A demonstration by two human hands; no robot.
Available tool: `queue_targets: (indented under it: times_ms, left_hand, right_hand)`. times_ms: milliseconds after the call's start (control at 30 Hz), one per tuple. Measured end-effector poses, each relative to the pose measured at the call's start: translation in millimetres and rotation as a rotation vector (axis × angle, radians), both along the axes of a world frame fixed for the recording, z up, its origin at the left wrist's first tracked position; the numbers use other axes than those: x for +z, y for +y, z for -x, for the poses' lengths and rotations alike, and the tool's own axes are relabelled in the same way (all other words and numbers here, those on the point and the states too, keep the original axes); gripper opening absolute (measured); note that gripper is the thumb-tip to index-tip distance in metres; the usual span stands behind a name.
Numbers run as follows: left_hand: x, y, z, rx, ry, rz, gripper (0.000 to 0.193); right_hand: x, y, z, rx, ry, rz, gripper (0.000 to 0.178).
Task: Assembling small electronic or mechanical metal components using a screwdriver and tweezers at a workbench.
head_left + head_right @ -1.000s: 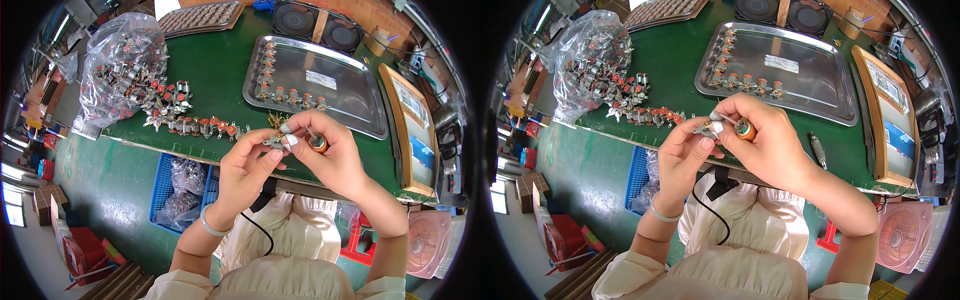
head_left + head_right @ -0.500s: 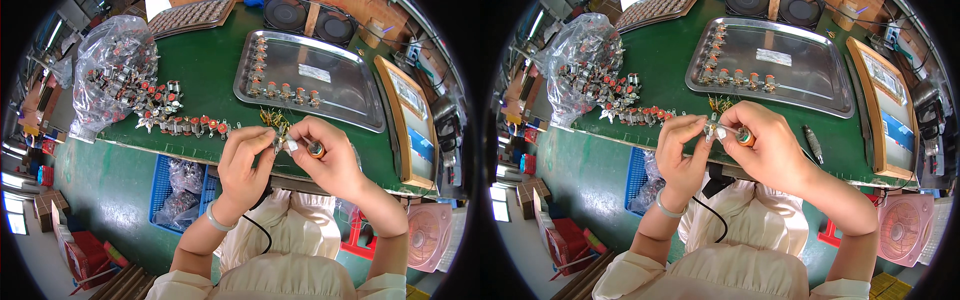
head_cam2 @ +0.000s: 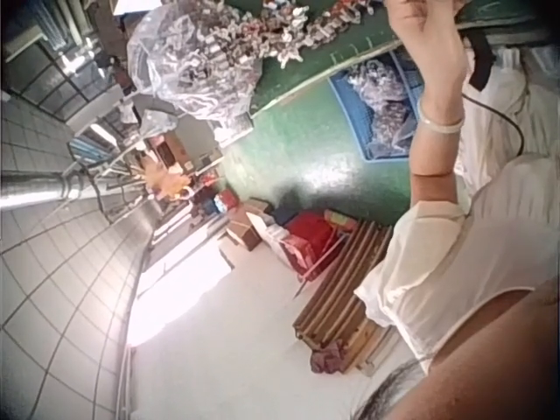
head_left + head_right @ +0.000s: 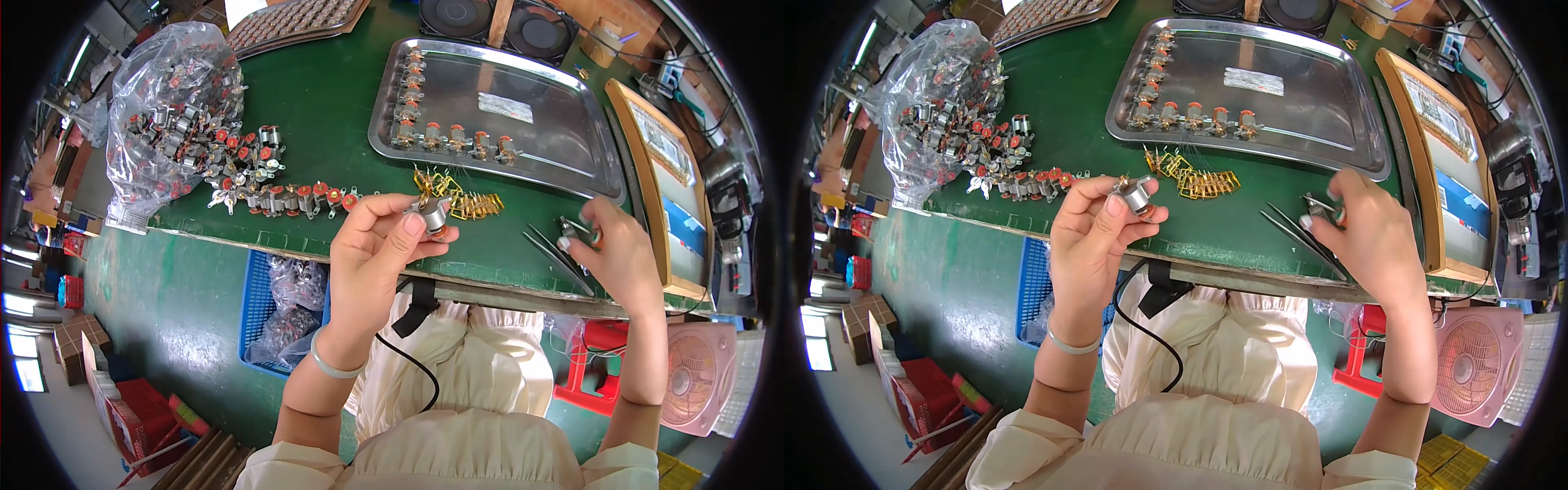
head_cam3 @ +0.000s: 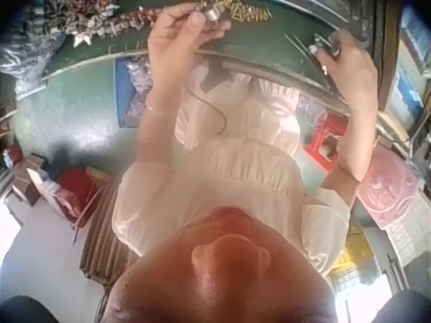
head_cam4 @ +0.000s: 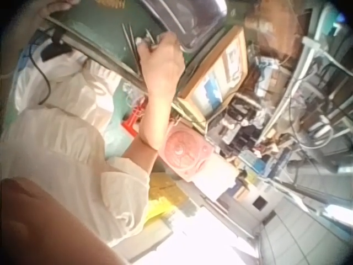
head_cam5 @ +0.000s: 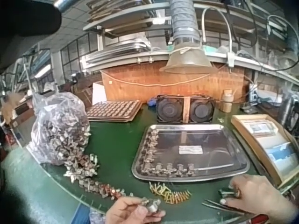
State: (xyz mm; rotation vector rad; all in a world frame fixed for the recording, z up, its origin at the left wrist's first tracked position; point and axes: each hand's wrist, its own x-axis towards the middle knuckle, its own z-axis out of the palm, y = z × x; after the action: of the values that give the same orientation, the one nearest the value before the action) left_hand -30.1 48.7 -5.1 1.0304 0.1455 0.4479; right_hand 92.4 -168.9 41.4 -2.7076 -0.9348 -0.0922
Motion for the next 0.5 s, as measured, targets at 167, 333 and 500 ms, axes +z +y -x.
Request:
queue_targets:
  times_ms: [167, 333, 500]
  left_hand:
    - [-3.1, -10.8, -6.5, -0.049, -0.014, -0.038, 0.018]
    - [-4.3, -24.7, -13.4, -0.08, -0.059, -0.099, 0.018]
    - [-1.3, -36.2, -16.9, -0.133, -0.085, -0.055, 0.017]
  right_hand:
    - [-13.3, -18.3, -6.9, 0.01, 0.176, 0.006, 0.025]
    - [-13.9, -14.1, 10.2, 0.119, 0.093, -0.373, 0.021]
    - [-9.4, 7.3, 31.8, 0.497, -0.108, -0.499, 0.034]
